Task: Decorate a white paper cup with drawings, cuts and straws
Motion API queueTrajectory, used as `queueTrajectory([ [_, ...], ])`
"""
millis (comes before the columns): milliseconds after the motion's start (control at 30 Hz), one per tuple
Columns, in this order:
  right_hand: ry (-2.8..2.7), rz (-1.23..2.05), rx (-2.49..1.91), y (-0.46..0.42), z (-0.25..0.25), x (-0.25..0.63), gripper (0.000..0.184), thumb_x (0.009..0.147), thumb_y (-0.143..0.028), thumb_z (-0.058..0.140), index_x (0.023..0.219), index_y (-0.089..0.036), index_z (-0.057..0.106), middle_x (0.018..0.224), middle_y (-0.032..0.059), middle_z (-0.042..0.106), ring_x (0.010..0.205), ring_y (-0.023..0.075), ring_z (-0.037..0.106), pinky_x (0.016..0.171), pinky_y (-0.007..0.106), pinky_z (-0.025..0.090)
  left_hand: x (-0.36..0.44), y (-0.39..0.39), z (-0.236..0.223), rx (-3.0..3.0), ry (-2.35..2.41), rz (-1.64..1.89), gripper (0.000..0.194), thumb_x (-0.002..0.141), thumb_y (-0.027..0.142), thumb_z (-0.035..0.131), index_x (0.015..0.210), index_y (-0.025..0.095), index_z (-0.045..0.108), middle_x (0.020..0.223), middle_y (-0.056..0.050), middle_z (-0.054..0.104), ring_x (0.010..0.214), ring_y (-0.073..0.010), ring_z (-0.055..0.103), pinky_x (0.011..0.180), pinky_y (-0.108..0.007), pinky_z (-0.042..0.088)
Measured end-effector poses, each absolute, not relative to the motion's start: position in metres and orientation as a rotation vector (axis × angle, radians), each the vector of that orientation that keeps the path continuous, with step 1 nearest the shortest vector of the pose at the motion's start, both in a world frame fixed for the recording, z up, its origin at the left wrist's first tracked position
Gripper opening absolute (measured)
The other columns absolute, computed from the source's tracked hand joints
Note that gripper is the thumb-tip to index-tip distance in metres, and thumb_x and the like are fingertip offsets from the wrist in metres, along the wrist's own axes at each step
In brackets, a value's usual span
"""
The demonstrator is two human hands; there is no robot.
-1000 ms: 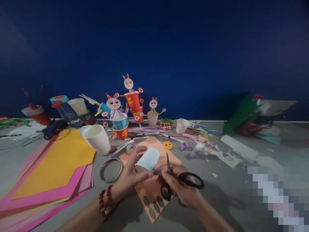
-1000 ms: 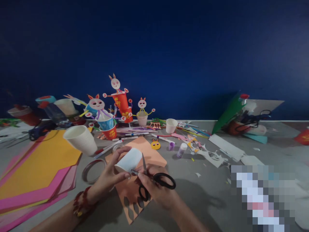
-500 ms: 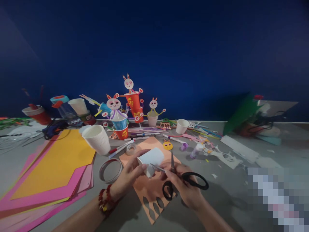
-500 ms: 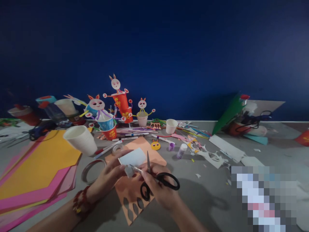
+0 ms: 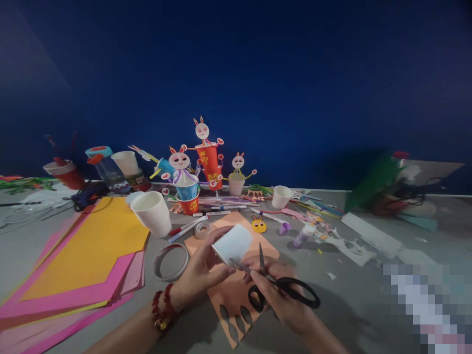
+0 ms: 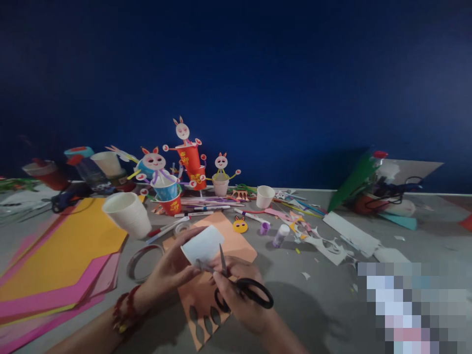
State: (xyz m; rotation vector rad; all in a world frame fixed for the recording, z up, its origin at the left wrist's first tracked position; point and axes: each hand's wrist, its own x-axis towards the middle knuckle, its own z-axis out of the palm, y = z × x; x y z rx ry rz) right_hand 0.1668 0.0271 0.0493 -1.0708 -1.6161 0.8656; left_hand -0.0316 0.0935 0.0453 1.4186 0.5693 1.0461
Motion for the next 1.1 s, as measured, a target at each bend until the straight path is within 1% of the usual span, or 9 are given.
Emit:
queueTrajectory([
  [133, -1.657, 0.829, -1.058, 0.028, 0.052, 0.165, 0.024, 0.096, -0.032, 0.052, 0.087, -0.021, 0.072, 0.092, 0.0057, 0.076, 0.089, 0.0211, 0.071, 0.08, 0.029, 0.056, -0.032, 0.092, 0.045, 1.473, 0.612, 1.015, 0.064, 0.078, 0.028, 0.077, 0.136, 0.027, 0.051, 0.147, -0.013, 0.045, 0.129, -0.0344, 0.049, 0.098, -0.039, 0.048],
  [300, -1.822, 0.642, -1.004, 0.029, 0.05, 0.165, 0.021, 0.096, -0.025, 0.05, 0.088, -0.023, 0.069, 0.093, 0.0056, 0.075, 0.093, 0.0218, 0.07, 0.083, 0.03, 0.054, -0.034, 0.092, 0.042, 1.533, 0.736, 0.854, 0.063, 0.079, 0.03, 0.076, 0.136, 0.026, 0.05, 0.14, -0.014, 0.052, 0.121, -0.0331, 0.056, 0.089, -0.036, 0.052],
  [433, -1.871, 0.605, -0.979, 0.03, 0.053, 0.165, 0.02, 0.095, -0.022, 0.05, 0.088, -0.023, 0.069, 0.088, 0.0058, 0.073, 0.092, 0.0225, 0.07, 0.081, 0.029, 0.053, -0.036, 0.094, 0.043, 1.626, 0.77, 0.811, 0.058, 0.08, 0.03, 0.074, 0.134, 0.023, 0.053, 0.137, -0.014, 0.055, 0.122, -0.0327, 0.055, 0.093, -0.035, 0.05],
  [533, -1.806, 0.679, -1.0, 0.028, 0.054, 0.165, 0.024, 0.097, -0.026, 0.049, 0.087, -0.024, 0.07, 0.089, 0.0059, 0.073, 0.093, 0.023, 0.069, 0.081, 0.03, 0.053, -0.037, 0.093, 0.045, 1.691, 0.752, 0.784, 0.057, 0.083, 0.029, 0.071, 0.136, 0.024, 0.051, 0.136, -0.013, 0.056, 0.122, -0.0317, 0.055, 0.095, -0.035, 0.049],
  [600, -1.71, 0.751, -1.05, 0.026, 0.052, 0.163, 0.022, 0.097, -0.03, 0.051, 0.088, -0.024, 0.071, 0.092, 0.0059, 0.073, 0.095, 0.0234, 0.069, 0.084, 0.03, 0.053, -0.037, 0.092, 0.047, 1.711, 0.738, 0.799, 0.058, 0.084, 0.027, 0.069, 0.138, 0.024, 0.049, 0.14, -0.013, 0.053, 0.122, -0.0315, 0.055, 0.095, -0.035, 0.05],
  [700, -1.553, 0.859, -1.089, 0.024, 0.047, 0.16, 0.022, 0.096, -0.033, 0.054, 0.084, -0.023, 0.071, 0.088, 0.0049, 0.073, 0.091, 0.0227, 0.068, 0.084, 0.03, 0.052, -0.037, 0.09, 0.048, 1.726, 0.74, 0.842, 0.057, 0.084, 0.025, 0.07, 0.138, 0.026, 0.05, 0.144, -0.013, 0.05, 0.126, -0.0323, 0.052, 0.097, -0.036, 0.05],
  [867, -1.316, 1.098, -1.066, 0.025, 0.044, 0.155, 0.026, 0.093, -0.041, 0.058, 0.079, -0.022, 0.069, 0.077, 0.0027, 0.073, 0.076, 0.02, 0.071, 0.071, 0.027, 0.056, -0.034, 0.089, 0.042, 1.688, 0.735, 0.897, 0.058, 0.083, 0.026, 0.071, 0.138, 0.026, 0.051, 0.147, -0.013, 0.048, 0.131, -0.034, 0.048, 0.102, -0.038, 0.047],
  [1000, -1.233, 1.18, -1.077, 0.027, 0.049, 0.156, 0.029, 0.089, -0.046, 0.062, 0.076, -0.02, 0.068, 0.072, 0.0032, 0.073, 0.073, 0.021, 0.072, 0.066, 0.026, 0.057, -0.032, 0.091, 0.035, 1.593, 0.693, 0.885, 0.061, 0.083, 0.031, 0.071, 0.139, 0.025, 0.048, 0.144, -0.015, 0.05, 0.121, -0.0338, 0.056, 0.093, -0.039, 0.052],
  [1100, -1.215, 1.184, -1.08, 0.028, 0.053, 0.157, 0.03, 0.088, -0.045, 0.062, 0.077, -0.019, 0.07, 0.072, 0.0041, 0.074, 0.072, 0.0212, 0.072, 0.065, 0.025, 0.057, -0.031, 0.092, 0.034, 1.569, 0.644, 0.911, 0.062, 0.082, 0.033, 0.073, 0.138, 0.024, 0.049, 0.142, -0.015, 0.052, 0.12, -0.0335, 0.057, 0.092, -0.04, 0.052],
])
